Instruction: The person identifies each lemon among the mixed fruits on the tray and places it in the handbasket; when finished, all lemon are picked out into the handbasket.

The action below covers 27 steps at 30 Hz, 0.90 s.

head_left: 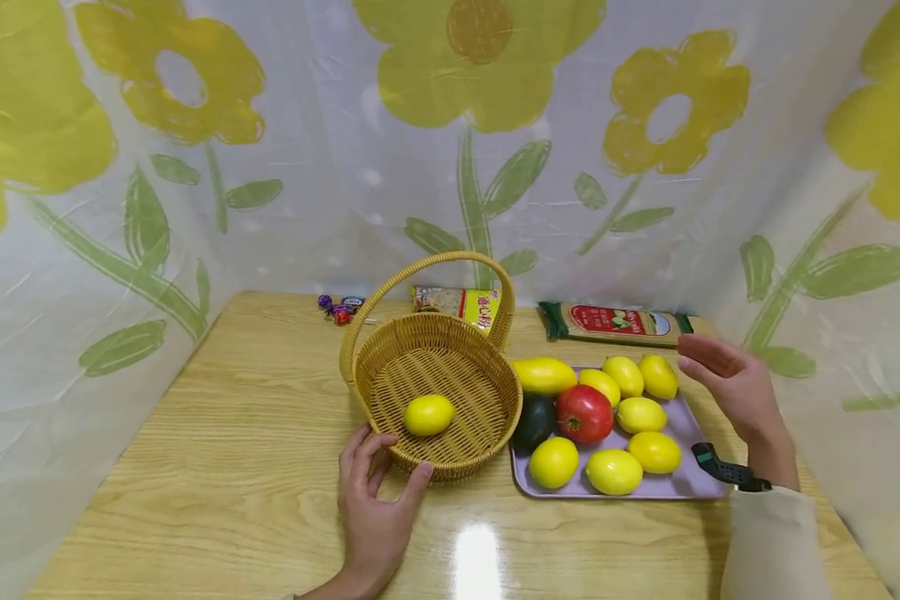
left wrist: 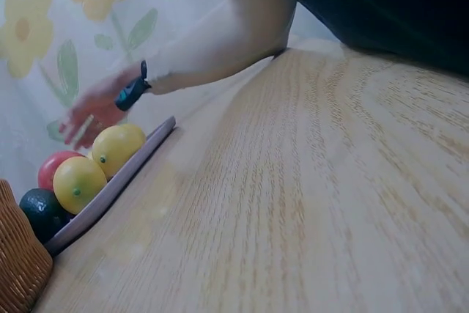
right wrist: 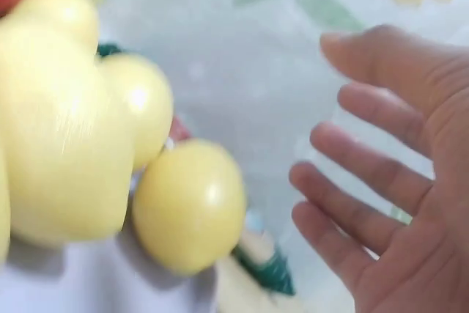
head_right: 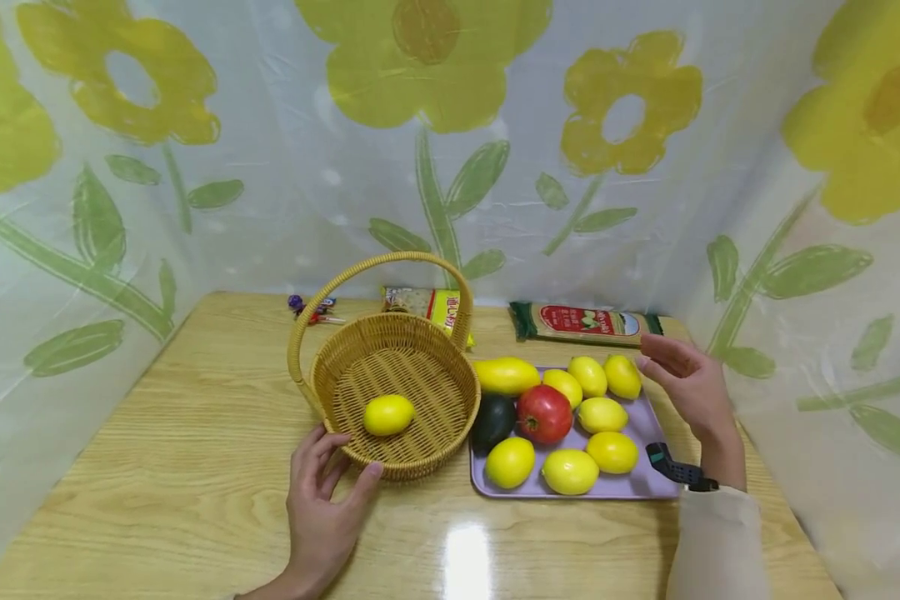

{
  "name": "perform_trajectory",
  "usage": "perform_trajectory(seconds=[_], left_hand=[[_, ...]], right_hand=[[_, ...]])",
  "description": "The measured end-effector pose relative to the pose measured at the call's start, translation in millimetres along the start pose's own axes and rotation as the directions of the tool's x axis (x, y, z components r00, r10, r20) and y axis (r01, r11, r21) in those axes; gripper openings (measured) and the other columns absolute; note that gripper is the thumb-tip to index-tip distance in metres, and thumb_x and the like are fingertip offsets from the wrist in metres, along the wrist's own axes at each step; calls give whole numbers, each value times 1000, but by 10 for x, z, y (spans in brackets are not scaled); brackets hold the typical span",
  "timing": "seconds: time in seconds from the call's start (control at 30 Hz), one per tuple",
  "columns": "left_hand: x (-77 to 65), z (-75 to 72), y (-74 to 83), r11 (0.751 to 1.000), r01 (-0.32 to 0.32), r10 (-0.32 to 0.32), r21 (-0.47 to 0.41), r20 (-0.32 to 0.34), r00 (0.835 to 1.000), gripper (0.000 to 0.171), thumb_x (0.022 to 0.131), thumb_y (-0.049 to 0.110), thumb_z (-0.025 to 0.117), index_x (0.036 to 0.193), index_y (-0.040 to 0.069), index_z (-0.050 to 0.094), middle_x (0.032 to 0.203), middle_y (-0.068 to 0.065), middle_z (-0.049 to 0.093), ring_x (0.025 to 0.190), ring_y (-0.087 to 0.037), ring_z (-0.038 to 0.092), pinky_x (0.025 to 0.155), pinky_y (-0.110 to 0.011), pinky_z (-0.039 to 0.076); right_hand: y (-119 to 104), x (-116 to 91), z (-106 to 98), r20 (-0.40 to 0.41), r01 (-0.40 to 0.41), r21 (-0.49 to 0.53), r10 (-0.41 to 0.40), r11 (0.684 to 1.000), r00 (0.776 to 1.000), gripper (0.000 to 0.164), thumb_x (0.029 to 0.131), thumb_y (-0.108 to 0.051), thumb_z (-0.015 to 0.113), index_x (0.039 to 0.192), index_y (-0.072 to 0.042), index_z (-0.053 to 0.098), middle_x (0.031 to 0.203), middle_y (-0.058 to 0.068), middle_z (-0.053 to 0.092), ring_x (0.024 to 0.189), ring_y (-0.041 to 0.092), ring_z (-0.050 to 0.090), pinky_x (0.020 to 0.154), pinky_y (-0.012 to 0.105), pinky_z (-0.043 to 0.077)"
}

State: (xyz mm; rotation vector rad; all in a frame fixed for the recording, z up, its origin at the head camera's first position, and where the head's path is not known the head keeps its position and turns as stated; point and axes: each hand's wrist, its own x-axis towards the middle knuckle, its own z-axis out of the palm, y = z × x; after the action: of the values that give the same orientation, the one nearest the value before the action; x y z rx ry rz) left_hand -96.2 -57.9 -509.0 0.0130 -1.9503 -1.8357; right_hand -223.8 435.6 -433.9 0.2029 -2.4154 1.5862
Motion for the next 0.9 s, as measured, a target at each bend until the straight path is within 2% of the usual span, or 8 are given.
perform_trajectory(seconds=[0.07, 0.13, 0.3, 0.4, 0.53, 0.67, 0.77, 0.9], left_hand=[[-1, -1, 4, 1000, -3, 3, 3, -2, 1000, 54, 88, 5, 92, 133, -3, 64, 164, -25, 36, 154, -47, 40, 120, -25, 49], [-2, -1, 1, 1000, -11, 11, -2, -4, 1000, 53, 88, 4, 92, 132, -3, 64, 163, -26, 37, 153, -47, 41, 120, -26, 50], [0, -2, 12, 1000, -24, 24, -13, -7, 1000, 52, 88, 3, 91, 132, -4, 64, 161, -25, 39, 153, -46, 40, 120, -25, 51], [-4, -9, 19, 1000, -25, 25, -9, -7, 1000, 51, 88, 3, 91, 131, -5, 64, 160, -22, 40, 153, -46, 39, 119, -22, 51], [-12, -12, 21, 1000, -22, 22, -8, -8, 1000, 51, 88, 3, 91, 131, -5, 64, 160, -23, 40, 152, -46, 40, 119, -21, 51], [-12, -17, 17, 1000, -22, 22, -3, -2, 1000, 51, 89, 3, 91, 132, -4, 64, 161, -25, 39, 152, -45, 40, 119, -21, 51], [-11, -19, 20, 1000, -14, 14, -3, 1, 1000, 52, 89, 4, 91, 132, -4, 64, 161, -24, 39, 153, -43, 40, 119, -20, 50], [-8, -19, 32, 1000, 5, -5, -4, 8, 1000, 52, 89, 6, 91, 133, -2, 64, 162, -22, 38, 154, -40, 38, 120, -20, 49]], right_hand=[[96, -9, -19, 20, -55, -85, 57, 995, 998, 52, 107, -17, 73, 152, 5, 58, 129, -26, 70, 115, -10, 66, 93, 2, 54], [182, -3, -26, 50, -98, -142, 106, 985, 993, 56, 107, -24, 74, 154, 2, 57, 135, -20, 69, 114, -14, 64, 92, 3, 54], [305, 25, 25, 91, -153, -299, 188, 942, 978, 62, 105, -37, 77, 155, -4, 59, 151, 20, 65, 105, -16, 60, 87, 3, 52], [338, 27, 79, 98, -142, -351, 187, 926, 977, 65, 104, -37, 78, 155, -3, 59, 152, 28, 63, 105, -12, 58, 86, 0, 49], [346, 28, 125, 107, -103, -380, 154, 919, 982, 65, 103, -34, 80, 154, 0, 59, 149, 28, 65, 109, -4, 59, 87, -2, 47], [281, 21, 106, 104, -86, -396, 137, 914, 985, 62, 105, -34, 76, 155, -1, 57, 148, 28, 65, 106, -8, 57, 85, -1, 47], [99, 25, 83, 114, -63, -332, 106, 941, 988, 59, 107, -30, 74, 156, -3, 55, 149, 23, 63, 108, -10, 56, 87, 1, 49], [-317, 54, 211, 188, 25, -189, 12, 982, 982, 52, 108, -19, 73, 154, -5, 56, 142, 1, 67, 114, -6, 64, 94, 7, 55]])
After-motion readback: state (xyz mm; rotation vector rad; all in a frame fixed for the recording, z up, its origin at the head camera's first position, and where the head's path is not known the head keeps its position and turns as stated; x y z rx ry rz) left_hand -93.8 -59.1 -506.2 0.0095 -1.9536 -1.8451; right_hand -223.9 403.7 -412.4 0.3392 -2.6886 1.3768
